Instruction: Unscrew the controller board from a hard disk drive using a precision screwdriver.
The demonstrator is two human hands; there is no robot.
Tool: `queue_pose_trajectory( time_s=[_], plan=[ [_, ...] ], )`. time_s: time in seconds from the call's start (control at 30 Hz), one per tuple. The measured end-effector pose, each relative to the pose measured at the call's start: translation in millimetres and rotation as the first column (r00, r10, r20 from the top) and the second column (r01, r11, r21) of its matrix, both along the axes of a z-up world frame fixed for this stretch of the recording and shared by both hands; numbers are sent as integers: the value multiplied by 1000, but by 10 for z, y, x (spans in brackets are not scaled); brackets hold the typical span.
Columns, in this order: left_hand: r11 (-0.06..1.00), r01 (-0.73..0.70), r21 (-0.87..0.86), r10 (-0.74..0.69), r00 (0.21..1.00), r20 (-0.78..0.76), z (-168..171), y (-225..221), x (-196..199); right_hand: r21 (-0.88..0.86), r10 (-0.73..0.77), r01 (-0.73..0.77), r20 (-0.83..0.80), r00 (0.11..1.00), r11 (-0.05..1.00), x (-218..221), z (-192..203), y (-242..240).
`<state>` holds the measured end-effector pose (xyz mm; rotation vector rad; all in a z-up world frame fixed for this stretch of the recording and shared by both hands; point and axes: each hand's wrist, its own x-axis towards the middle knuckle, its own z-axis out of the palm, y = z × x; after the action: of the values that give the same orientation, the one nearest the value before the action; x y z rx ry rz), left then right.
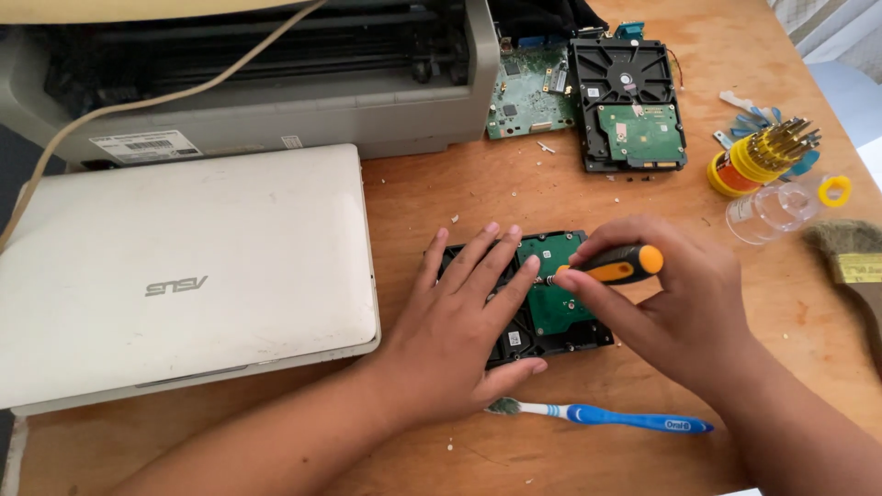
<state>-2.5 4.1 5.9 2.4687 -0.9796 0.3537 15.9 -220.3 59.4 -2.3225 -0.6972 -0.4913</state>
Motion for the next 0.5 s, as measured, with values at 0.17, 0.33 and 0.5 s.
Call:
queue_pose_trajectory(
  time_s=[0.17, 0.33, 0.5],
  plan=[
    [1000, -4, 8, 4, 1000, 20, 1, -2, 8, -40, -74, 75, 35, 997, 996, -20, -52, 16],
    [1000, 6, -11, -6, 1000, 22, 3, 4, 18, -37, -86, 87, 36, 996, 995, -1, -88, 16],
    [1000, 12, 9, -12, 1000, -4, 16, 8, 25, -76, -111, 112, 26, 994, 991, 13, -56, 29]
  ],
)
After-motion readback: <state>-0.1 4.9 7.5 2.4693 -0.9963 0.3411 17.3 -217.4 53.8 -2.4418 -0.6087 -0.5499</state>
